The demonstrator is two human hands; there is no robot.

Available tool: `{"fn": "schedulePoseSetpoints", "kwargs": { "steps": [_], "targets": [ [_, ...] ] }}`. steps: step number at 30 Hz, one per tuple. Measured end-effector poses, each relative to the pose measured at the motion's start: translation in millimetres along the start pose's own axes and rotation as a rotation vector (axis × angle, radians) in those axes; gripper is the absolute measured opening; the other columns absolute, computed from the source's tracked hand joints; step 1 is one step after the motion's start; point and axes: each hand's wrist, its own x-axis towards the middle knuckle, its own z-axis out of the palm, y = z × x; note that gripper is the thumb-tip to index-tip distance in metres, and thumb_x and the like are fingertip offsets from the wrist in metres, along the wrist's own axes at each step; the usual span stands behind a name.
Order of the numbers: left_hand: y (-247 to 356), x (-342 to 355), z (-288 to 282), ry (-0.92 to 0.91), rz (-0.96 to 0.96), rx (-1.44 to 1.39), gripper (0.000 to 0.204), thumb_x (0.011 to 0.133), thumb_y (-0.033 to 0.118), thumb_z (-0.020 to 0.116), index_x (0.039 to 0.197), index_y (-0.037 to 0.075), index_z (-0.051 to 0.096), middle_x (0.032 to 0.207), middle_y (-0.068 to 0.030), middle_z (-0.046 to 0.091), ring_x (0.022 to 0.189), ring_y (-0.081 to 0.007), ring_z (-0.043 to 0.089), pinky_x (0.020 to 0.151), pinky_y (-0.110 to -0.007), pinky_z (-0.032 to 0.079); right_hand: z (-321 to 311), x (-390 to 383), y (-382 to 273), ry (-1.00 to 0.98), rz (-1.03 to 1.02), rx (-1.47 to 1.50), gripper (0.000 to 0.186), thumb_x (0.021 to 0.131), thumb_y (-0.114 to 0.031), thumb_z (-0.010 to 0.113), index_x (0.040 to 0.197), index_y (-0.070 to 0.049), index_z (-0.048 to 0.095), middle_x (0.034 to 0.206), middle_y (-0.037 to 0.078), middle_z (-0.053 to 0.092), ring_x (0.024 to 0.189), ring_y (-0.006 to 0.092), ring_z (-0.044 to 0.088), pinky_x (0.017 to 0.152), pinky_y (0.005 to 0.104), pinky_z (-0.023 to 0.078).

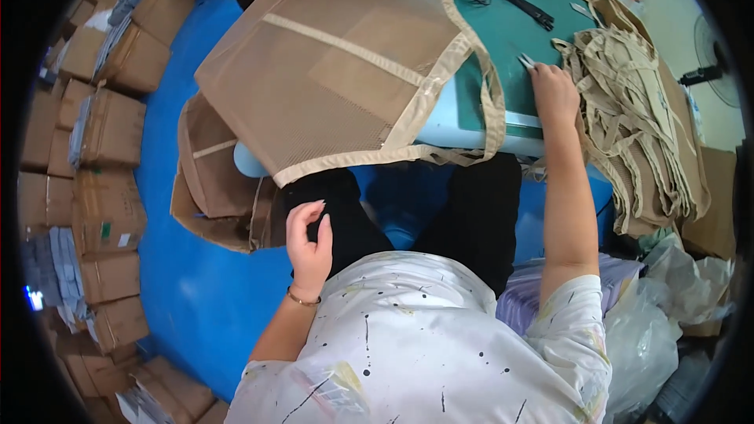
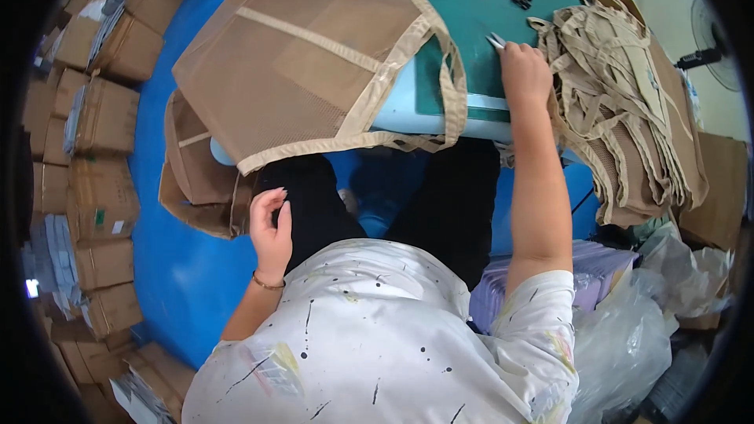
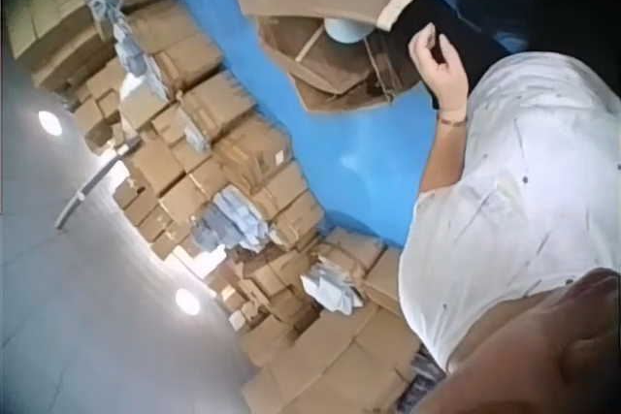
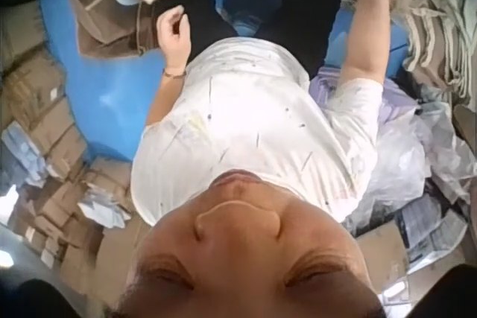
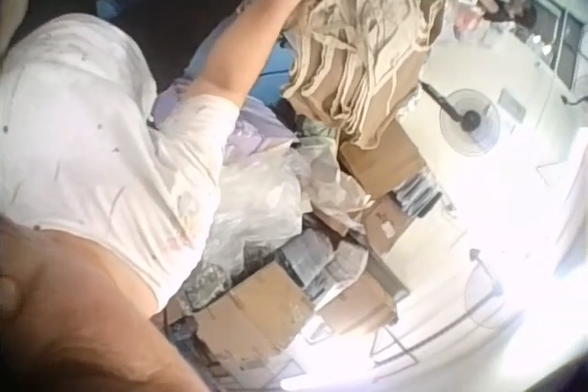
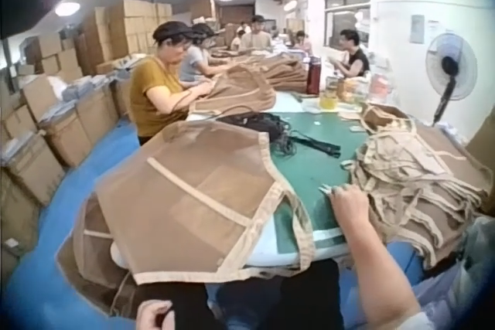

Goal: Inspect mesh bags and use thread nippers to trim excess threads and loose ends.

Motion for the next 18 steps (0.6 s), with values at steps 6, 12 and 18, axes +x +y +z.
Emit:
{"fn": "schedulePoseSetpoints", "kwargs": {
  "steps": [6,12,18],
  "targets": [
    [-21.9,8.6,-11.0,0.088,-0.495,-0.502,0.02,0.092,0.006,0.056,0.112,0.002,0.056,0.105,-0.0072,0.06,0.095,-0.0136,0.059,0.085,-0.027,0.047,-8.7,-3.7,7.0,-0.127,0.255,0.06,0.016,0.092,-0.023,0.046,0.09,-0.011,0.056,0.084,0.013,0.066,0.078,0.0364,0.063,0.062,0.0479,0.049],
    [-31.4,31.5,-19.6,0.231,-0.271,-0.494,0.059,0.086,0.004,0.062,0.138,0.007,0.035,0.127,-0.0131,0.044,0.108,-0.0222,0.052,0.09,-0.032,0.046,-30.0,-15.8,-14.7,-0.042,0.637,1.364,0.03,0.1,-0.027,0.043,0.098,-0.001,0.056,0.076,0.003,0.058,0.06,0.009,0.055,0.053,0.0246,0.045],
    [-23.2,73.7,-28.9,0.271,0.274,0.32,0.047,0.074,0.002,0.068,0.12,0.004,0.054,0.118,-0.0136,0.045,0.105,-0.0274,0.051,0.09,-0.035,0.045,-87.1,-41.9,-88.3,-0.169,0.65,1.488,0.015,0.094,-0.02,0.056,0.098,-0.006,0.058,0.074,-0.002,0.051,0.065,0.0052,0.049,0.056,0.0199,0.04]
  ]
}}
